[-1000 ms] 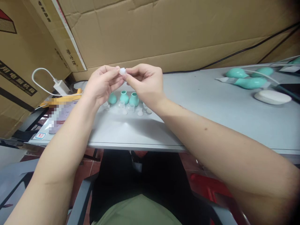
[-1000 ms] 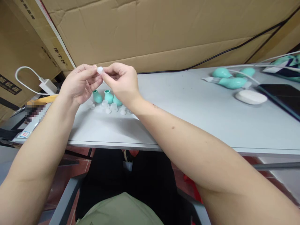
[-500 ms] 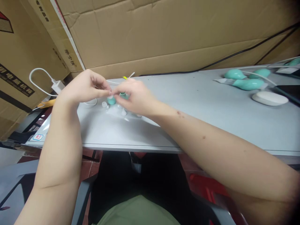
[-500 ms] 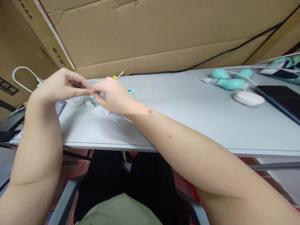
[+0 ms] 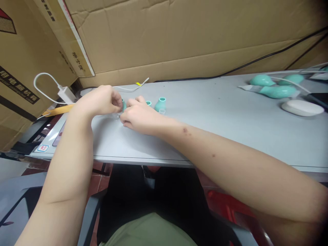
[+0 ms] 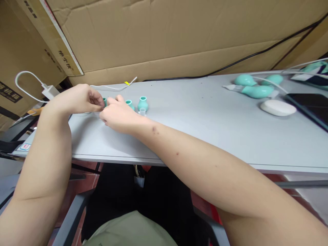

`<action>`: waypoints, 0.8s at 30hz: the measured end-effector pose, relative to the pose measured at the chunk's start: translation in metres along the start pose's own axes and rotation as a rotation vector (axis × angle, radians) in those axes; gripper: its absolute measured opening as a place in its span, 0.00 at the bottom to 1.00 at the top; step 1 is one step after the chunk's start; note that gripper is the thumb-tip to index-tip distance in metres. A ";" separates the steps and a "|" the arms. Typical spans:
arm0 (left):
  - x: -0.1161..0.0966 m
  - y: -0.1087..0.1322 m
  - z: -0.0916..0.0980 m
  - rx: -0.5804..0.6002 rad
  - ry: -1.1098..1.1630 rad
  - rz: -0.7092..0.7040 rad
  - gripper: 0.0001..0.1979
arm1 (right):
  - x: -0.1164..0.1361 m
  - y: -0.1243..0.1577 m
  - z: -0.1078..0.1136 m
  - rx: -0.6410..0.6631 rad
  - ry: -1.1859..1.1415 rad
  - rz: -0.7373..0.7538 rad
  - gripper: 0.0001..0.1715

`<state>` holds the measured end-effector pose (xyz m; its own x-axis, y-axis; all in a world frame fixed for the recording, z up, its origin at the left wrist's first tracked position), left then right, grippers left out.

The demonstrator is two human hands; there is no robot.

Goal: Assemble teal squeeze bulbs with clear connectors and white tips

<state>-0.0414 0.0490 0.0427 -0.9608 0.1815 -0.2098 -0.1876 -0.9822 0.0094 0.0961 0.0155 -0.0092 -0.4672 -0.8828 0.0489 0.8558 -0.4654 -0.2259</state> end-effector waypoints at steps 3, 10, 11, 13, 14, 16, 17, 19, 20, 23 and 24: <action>-0.003 0.001 0.001 0.006 0.001 -0.015 0.12 | 0.000 -0.001 -0.001 0.012 0.032 -0.014 0.22; -0.009 0.003 -0.002 0.037 -0.051 -0.018 0.12 | -0.001 -0.002 0.000 0.006 0.054 -0.017 0.21; -0.009 0.003 -0.003 0.048 -0.064 -0.013 0.11 | -0.002 -0.002 0.002 -0.008 0.037 -0.018 0.21; -0.008 0.002 -0.005 0.062 -0.078 -0.006 0.09 | -0.005 0.001 0.009 -0.068 -0.014 -0.019 0.22; -0.008 0.002 -0.006 0.060 -0.080 -0.006 0.07 | -0.008 0.003 0.014 -0.115 -0.050 -0.020 0.23; -0.005 0.000 -0.006 0.047 -0.072 -0.001 0.03 | -0.014 0.008 0.024 -0.221 -0.134 -0.015 0.22; -0.004 -0.001 -0.006 0.043 -0.060 0.002 0.03 | -0.018 0.010 0.028 -0.268 -0.175 -0.006 0.21; -0.001 -0.002 -0.007 0.049 -0.028 0.000 0.04 | -0.024 0.016 0.035 -0.340 -0.237 0.026 0.19; -0.001 -0.002 -0.007 0.045 -0.009 -0.010 0.06 | -0.027 0.019 0.037 -0.354 -0.255 0.049 0.18; -0.001 0.001 0.000 -0.031 0.022 -0.043 0.07 | -0.031 0.024 0.041 -0.325 -0.272 0.105 0.14; -0.002 0.003 0.003 -0.058 0.024 -0.048 0.07 | -0.032 0.025 0.041 -0.295 -0.266 0.113 0.13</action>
<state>-0.0407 0.0459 0.0457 -0.9456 0.2278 -0.2324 -0.2204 -0.9737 -0.0579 0.1415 0.0292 0.0239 -0.2672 -0.9309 0.2491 0.7801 -0.3607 -0.5112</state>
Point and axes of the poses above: each hand's wrist, its own y-axis away from the middle knuckle, its own z-axis out of the back of the hand, x = y × z, the point moved 7 cm from there along -y, towards the middle knuckle, and after that the axes turned 2 degrees about -x, right-handed, at the moved point
